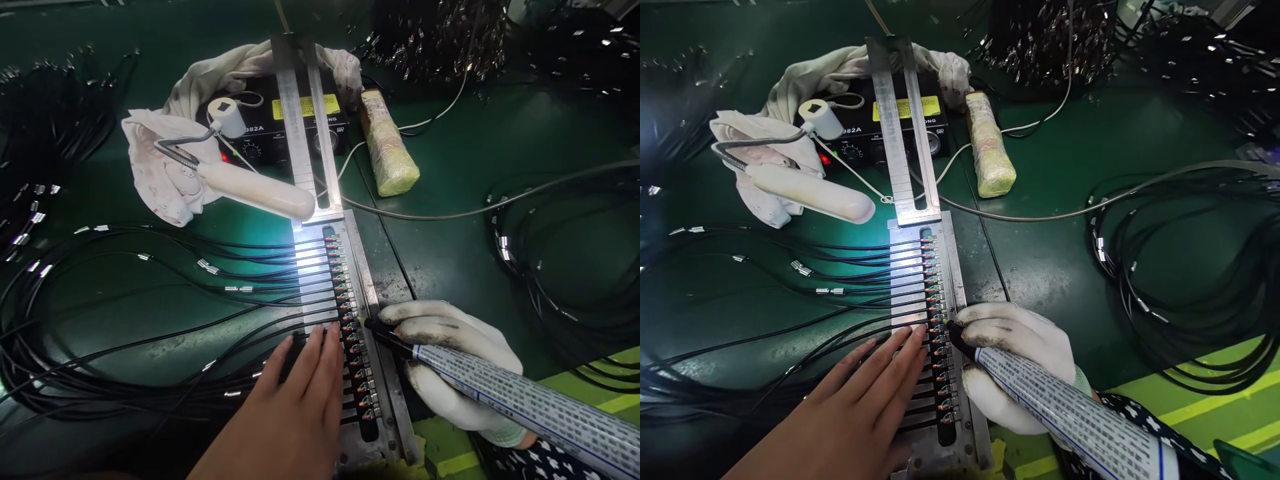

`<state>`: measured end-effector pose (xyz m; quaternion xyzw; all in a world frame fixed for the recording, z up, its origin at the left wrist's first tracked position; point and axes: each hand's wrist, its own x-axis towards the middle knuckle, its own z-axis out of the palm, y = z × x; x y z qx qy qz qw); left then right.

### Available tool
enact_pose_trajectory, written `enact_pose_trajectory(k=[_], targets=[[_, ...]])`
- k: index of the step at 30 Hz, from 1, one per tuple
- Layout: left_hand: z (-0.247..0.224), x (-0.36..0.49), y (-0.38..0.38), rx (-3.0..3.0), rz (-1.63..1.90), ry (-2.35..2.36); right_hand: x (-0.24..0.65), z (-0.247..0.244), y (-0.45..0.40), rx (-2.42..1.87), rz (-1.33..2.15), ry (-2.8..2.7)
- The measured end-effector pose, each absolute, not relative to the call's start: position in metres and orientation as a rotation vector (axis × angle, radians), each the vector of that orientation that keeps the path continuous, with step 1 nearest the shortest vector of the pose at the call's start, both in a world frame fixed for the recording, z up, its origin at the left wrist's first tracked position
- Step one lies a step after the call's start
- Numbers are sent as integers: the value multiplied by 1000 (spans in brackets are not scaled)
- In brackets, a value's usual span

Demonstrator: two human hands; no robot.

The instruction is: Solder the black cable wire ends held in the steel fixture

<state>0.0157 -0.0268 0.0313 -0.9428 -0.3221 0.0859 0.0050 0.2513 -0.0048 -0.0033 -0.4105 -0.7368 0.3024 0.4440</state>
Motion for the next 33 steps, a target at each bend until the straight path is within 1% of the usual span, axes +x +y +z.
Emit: enact_pose_trajectory(k=[9, 33], targets=[[34, 16, -24, -3002, 338, -968, 250, -1, -3, -1026, 774, -1822], [34, 17, -21, -3020, 359, -978, 250, 0, -3, -995, 747, -1834]])
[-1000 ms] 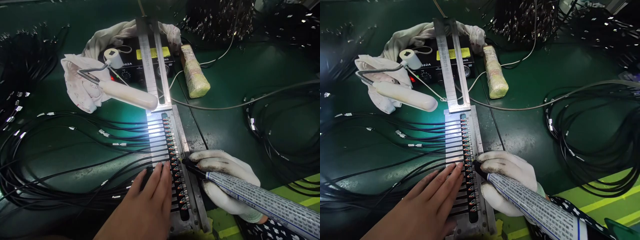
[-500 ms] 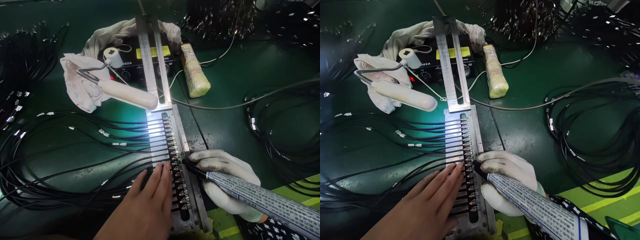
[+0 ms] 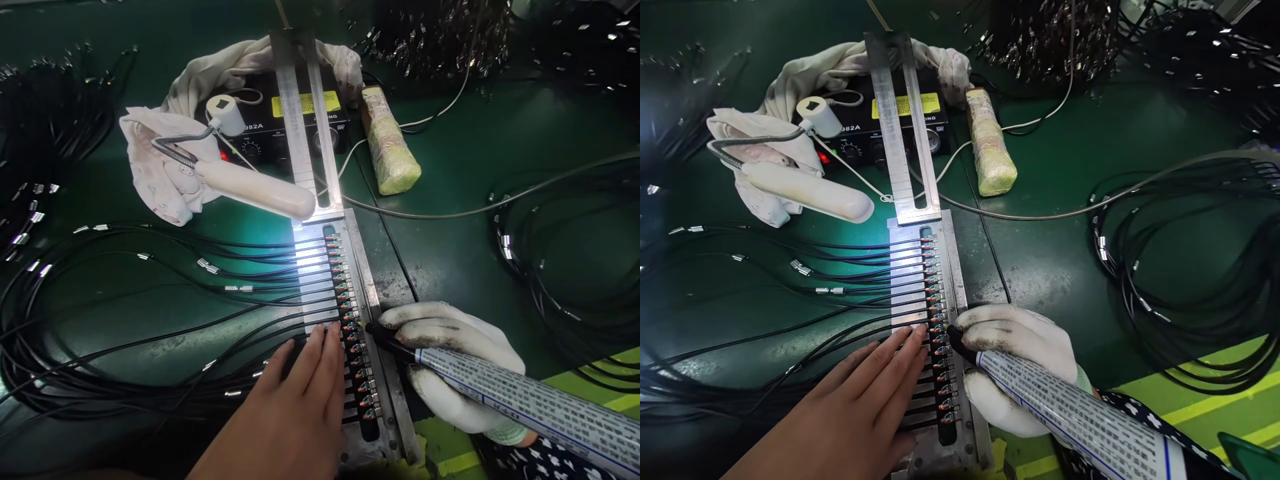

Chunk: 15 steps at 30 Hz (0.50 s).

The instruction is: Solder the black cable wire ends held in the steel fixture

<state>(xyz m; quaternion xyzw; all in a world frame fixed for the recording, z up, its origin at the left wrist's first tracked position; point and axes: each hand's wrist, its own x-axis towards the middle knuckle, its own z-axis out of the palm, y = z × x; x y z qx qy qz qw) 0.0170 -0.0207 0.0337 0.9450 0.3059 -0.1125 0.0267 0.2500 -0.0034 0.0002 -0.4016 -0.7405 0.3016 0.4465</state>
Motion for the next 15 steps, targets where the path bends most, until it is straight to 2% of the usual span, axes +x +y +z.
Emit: enact_pose_trajectory(k=[15], targets=[[34, 17, -21, 2923, -327, 957, 249, 3, -2, -998, 737, -1833]])
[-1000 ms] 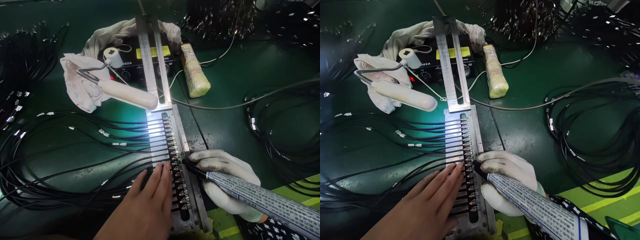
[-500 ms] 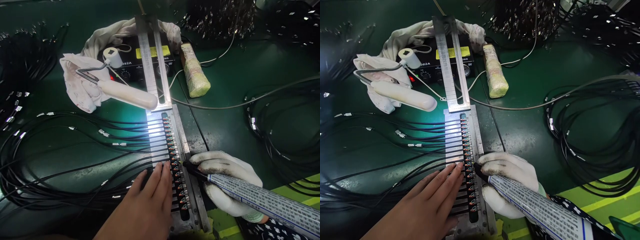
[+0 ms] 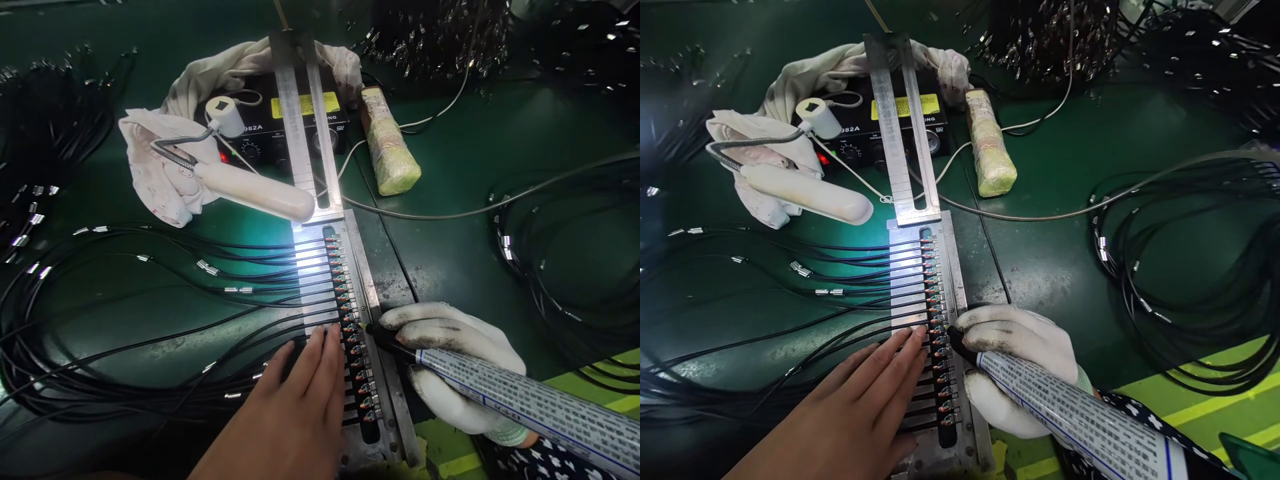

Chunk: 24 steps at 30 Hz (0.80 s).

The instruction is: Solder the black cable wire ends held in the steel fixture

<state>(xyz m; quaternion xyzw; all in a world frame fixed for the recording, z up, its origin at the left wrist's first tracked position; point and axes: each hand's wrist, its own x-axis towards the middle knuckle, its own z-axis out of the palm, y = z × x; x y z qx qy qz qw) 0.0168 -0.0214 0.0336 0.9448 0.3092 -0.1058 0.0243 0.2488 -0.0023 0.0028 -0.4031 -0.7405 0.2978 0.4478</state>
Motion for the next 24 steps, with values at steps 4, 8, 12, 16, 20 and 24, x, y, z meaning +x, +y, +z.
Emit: enact_pose_trajectory(k=[4, 8, 12, 16, 20, 24], targets=[[34, 17, -21, 2918, -335, 973, 249, 4, -1, -999, 729, -1833], [35, 16, -22, 2914, -353, 951, 249, 5, 0, -1006, 737, -1830], [34, 16, -24, 2920, -340, 950, 249, 4, -1, -1013, 734, -1834], [33, 16, -23, 2918, -329, 961, 249, 3, -1, -1003, 741, -1821], [34, 16, -21, 2910, -347, 948, 249, 3, -1, -1004, 760, -1811], [35, 16, -21, 2917, -354, 954, 250, 1, -1, -998, 768, -1803]])
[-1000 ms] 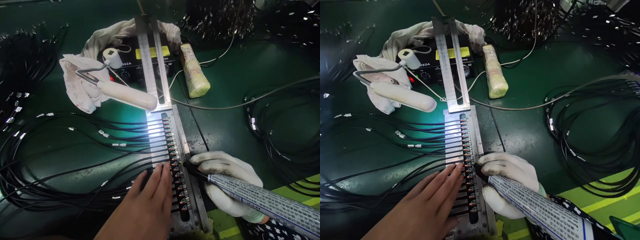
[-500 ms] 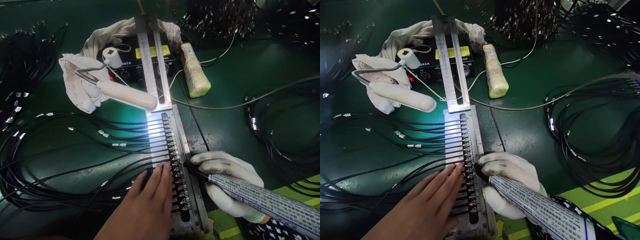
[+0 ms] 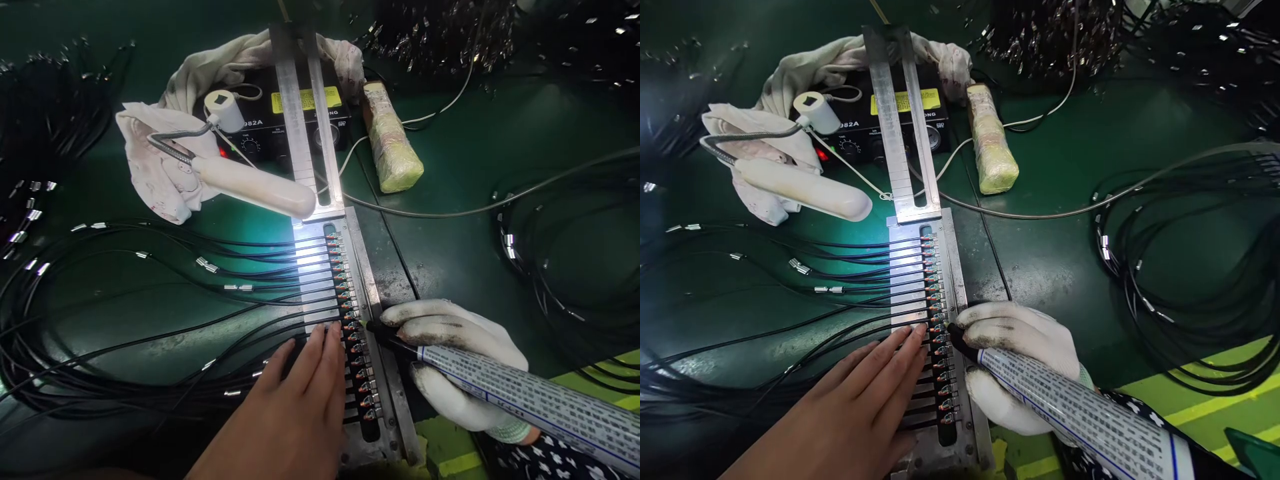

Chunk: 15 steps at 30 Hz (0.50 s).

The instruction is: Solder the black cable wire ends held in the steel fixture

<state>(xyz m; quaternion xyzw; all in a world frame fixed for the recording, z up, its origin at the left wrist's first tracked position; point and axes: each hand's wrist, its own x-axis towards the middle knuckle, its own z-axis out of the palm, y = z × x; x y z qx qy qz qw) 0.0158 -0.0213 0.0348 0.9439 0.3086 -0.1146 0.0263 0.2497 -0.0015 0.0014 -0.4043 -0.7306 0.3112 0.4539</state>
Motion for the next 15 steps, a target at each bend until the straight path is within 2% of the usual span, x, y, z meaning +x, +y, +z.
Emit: enact_pose_trajectory(k=[15], targets=[[31, 16, -23, 2940, -329, 962, 249, -2, 0, -994, 800, -1790]])
